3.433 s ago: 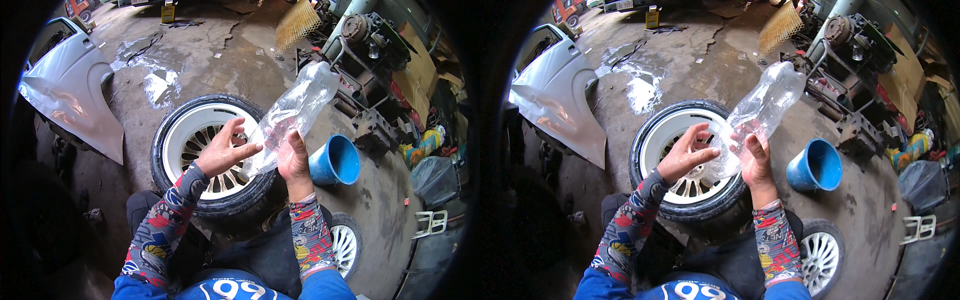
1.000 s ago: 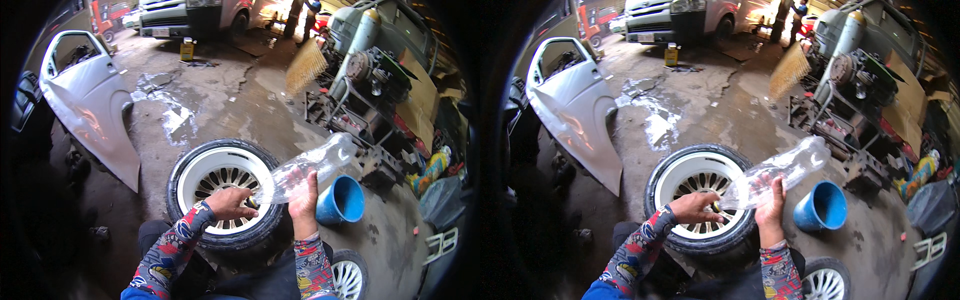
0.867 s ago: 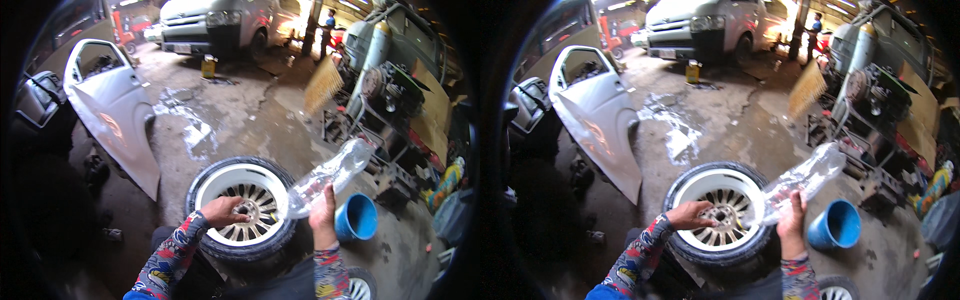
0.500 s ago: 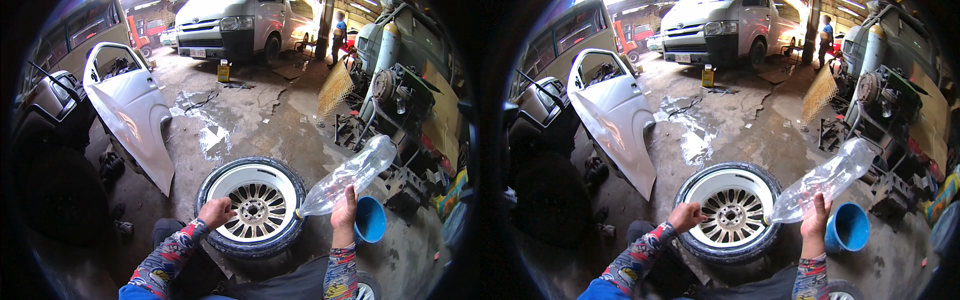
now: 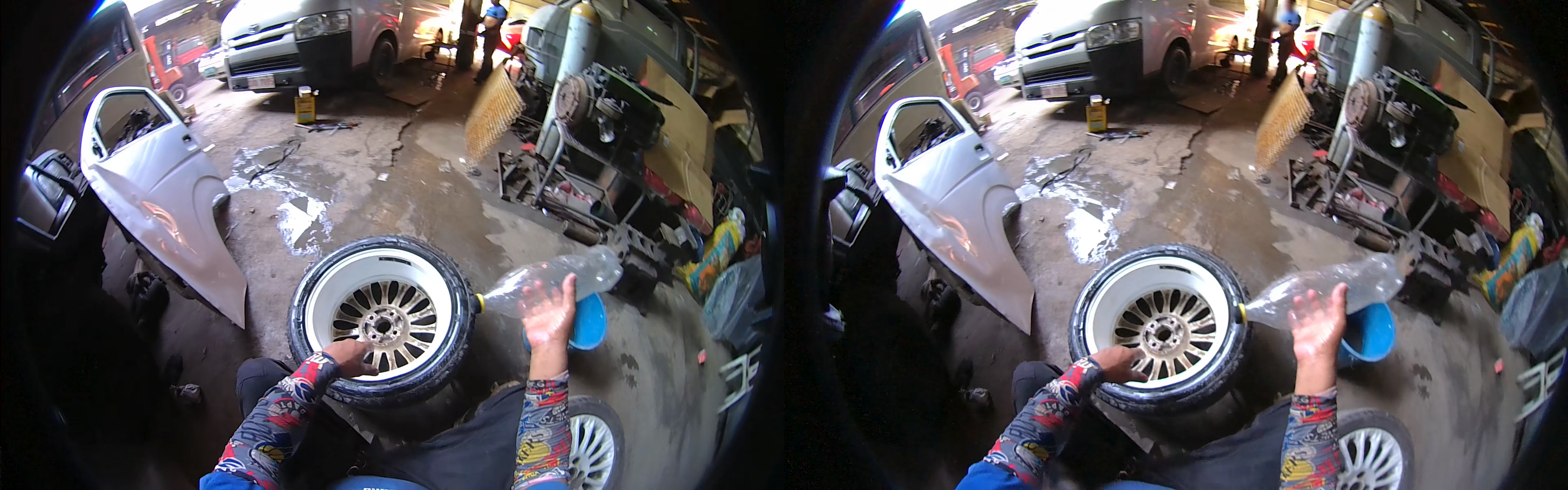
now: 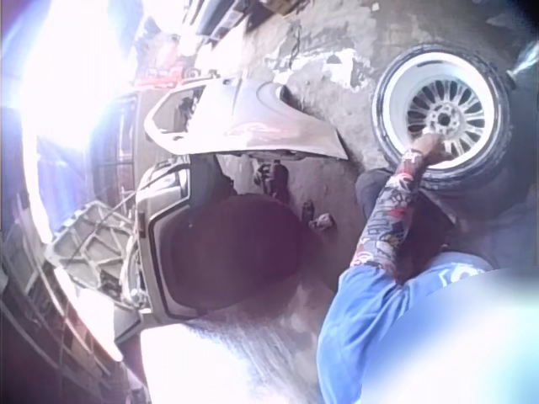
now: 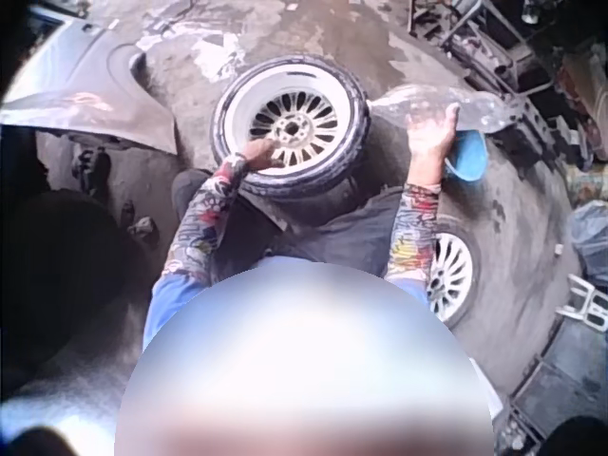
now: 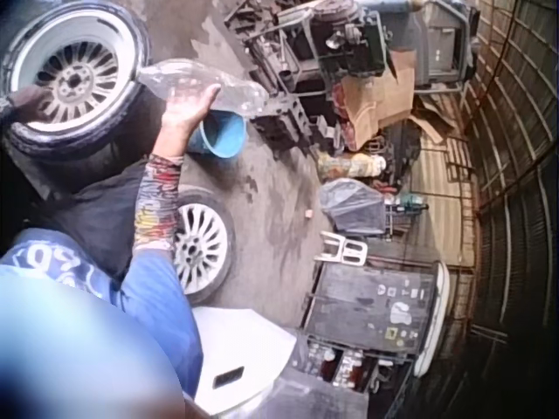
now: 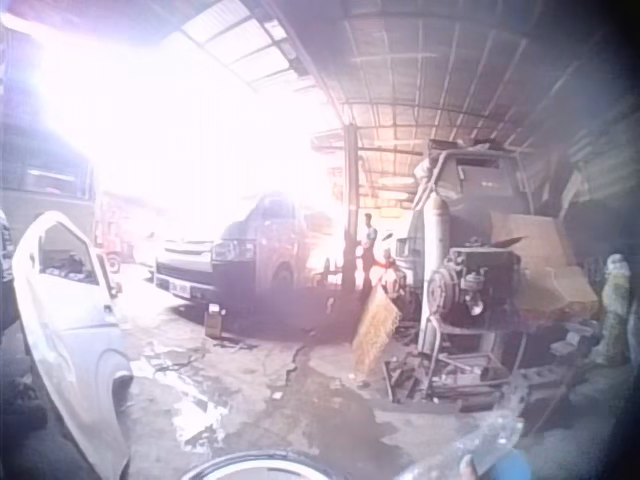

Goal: The person pours water from a plastic bottle onto a car tire and scrubs the rim and tire surface with a black sponge. The person repeatedly wets and scrubs the tire, then places the bottle inside the tire.

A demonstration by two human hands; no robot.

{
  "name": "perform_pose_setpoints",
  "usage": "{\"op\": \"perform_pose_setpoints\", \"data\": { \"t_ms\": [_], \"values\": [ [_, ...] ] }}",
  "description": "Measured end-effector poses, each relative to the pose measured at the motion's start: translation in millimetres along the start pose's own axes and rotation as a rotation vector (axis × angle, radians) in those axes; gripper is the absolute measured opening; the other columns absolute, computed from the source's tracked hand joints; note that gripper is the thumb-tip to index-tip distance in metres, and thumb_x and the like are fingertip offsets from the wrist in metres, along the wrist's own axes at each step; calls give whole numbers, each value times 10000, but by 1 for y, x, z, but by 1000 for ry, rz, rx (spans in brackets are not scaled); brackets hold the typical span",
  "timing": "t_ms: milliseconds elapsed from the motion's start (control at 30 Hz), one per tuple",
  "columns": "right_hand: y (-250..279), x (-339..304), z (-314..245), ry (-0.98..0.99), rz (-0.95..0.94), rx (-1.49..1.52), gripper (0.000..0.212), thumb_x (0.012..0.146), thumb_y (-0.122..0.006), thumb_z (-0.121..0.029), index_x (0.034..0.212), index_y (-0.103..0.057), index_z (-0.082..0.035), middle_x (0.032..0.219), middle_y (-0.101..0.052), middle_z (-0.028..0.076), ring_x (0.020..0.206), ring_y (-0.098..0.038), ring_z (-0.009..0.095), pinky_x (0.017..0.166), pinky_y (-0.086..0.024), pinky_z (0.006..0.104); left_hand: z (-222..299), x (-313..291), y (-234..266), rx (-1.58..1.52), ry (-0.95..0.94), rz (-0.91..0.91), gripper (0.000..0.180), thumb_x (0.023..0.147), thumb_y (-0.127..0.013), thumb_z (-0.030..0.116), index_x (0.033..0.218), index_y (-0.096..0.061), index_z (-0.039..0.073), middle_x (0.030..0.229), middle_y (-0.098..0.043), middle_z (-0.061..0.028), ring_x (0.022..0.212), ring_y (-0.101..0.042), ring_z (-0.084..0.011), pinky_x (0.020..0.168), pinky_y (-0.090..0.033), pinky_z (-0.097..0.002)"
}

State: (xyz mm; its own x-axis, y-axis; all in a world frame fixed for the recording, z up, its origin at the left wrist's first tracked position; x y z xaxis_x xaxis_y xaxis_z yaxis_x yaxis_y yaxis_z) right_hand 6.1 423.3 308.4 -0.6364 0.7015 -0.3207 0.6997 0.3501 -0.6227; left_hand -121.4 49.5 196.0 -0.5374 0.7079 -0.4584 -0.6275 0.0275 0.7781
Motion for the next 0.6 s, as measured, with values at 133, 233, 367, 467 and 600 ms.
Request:
{"op": "perform_pose_setpoints", "data": {
  "t_ms": [133,233,367,467,600],
  "values": [
    [-5,-1,17,-97,-14,-191,921,739,-857,-629,1453,-458,-206,1164,-569,46,1126,-575,285,994,-421,517,0,-2,1,19,11,-11,665,888,-724,516,1319,-601,23,1161,-697,-282,1121,-660,-446,979,-511,-494],
    [-14,-2,27,17,-108,-207,785,761,-902,-486,1352,-534,-124,1160,-525,80,1093,-535,254,974,-465,449,-1,1,-1,23,22,-24,667,886,-726,517,1320,-602,24,1183,-691,-282,1134,-655,-444,987,-509,-488],
    [-17,2,31,64,-172,-195,705,776,-901,-443,1300,-570,-108,1126,-523,71,1055,-534,244,931,-482,413,-6,6,-4,21,39,-51,680,881,-730,526,1316,-604,20,1205,-684,-283,1150,-648,-443,997,-505,-484],
    [-12,9,31,-15,-100,-211,756,768,-896,-476,1343,-551,-126,1181,-512,84,1064,-533,260,926,-466,433,-9,8,-5,38,29,-32,687,875,-734,539,1302,-615,15,1187,-693,-278,1128,-661,-443,982,-515,-491],
    [-8,17,31,-31,-70,-201,718,764,-885,-506,1299,-569,-147,1167,-512,72,1035,-540,260,877,-451,452,-8,10,-3,42,14,-23,671,871,-736,543,1277,-629,19,1157,-704,-275,1101,-672,-446,964,-523,-497]
  ]
}}
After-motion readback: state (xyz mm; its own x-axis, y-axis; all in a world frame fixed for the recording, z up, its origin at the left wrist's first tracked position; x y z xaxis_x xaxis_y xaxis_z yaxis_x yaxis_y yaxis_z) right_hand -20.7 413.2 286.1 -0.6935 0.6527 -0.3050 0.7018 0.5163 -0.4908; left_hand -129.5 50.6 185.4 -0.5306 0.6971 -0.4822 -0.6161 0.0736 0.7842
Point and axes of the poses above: each hand's wrist, its own x-axis towards the middle knuckle, its own y-axis out of the back of the hand, z = x × y, the point moved 2 cm from there along x, towards the middle knuckle
